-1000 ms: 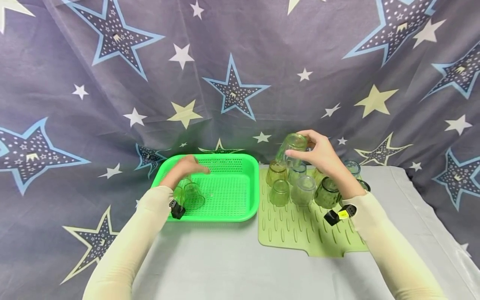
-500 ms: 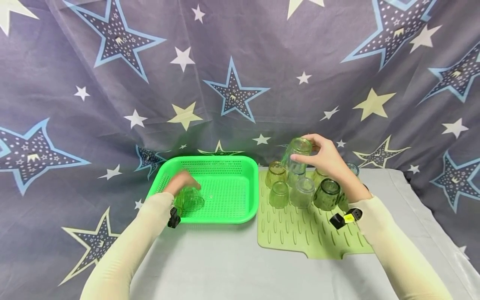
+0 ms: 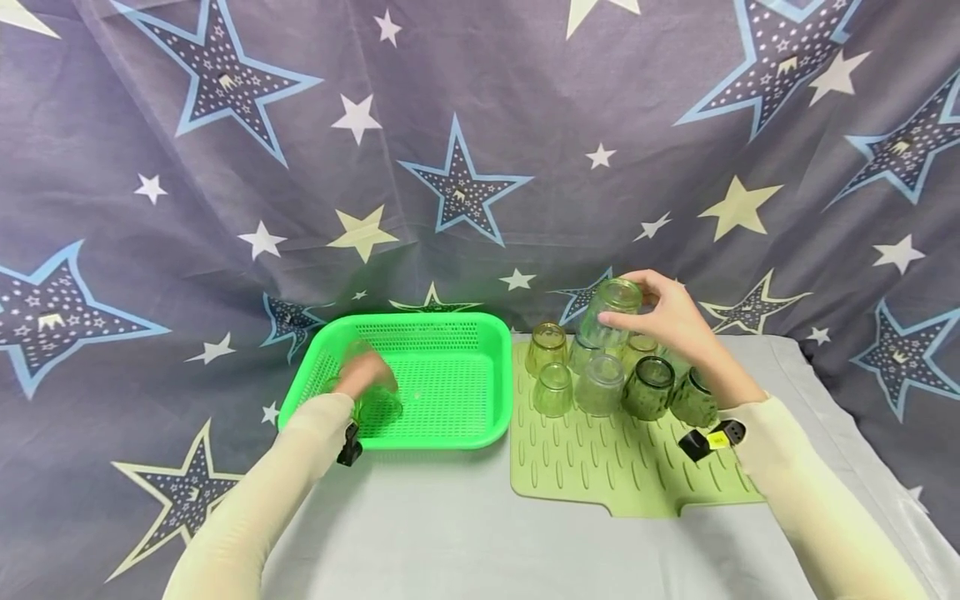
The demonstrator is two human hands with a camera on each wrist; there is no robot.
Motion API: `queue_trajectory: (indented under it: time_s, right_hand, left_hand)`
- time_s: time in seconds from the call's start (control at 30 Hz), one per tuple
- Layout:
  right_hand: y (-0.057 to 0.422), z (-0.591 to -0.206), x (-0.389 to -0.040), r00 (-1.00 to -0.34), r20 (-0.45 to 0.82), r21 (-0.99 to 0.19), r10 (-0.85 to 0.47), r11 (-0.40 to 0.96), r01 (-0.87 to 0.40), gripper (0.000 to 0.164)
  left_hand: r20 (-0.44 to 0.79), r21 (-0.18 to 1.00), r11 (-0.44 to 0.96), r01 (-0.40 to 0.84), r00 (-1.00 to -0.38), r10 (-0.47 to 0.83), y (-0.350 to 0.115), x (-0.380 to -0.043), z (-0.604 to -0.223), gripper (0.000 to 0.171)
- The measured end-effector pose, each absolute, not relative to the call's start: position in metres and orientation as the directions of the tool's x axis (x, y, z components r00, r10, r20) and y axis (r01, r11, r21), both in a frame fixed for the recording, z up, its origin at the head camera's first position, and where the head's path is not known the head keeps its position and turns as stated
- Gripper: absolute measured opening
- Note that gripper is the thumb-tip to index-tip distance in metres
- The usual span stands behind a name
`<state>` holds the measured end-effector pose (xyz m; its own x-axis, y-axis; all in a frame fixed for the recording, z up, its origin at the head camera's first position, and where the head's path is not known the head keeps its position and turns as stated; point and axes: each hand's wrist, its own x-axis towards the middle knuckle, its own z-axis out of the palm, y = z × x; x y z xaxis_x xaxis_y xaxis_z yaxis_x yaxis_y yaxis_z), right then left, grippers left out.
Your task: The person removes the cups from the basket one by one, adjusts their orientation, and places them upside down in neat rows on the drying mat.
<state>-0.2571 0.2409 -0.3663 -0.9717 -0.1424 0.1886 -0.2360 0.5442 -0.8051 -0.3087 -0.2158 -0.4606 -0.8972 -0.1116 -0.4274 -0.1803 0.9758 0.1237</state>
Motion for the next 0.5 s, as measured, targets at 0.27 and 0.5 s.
queue_trajectory:
  time_s: [0.27, 0.5]
  right_hand:
    - [0.264, -0.37, -0.25, -0.973, 0.193, -0.791, -0.124, 0.567, -0.229, 0.062]
    - [0.286, -0.372, -0.248, -0.975, 0.188, -0.77, -0.116, 0.599, -0.22, 0.061]
  left_hand:
    - [-0.37, 0.208, 0.957, -0.201, -0.922, -0.113, -0.216, -0.304, -0.469, 0.062]
    - [-0.34, 0.198, 0.962, -0.186, -0.934, -0.11, -0.214, -0.301, -0.474, 0.048]
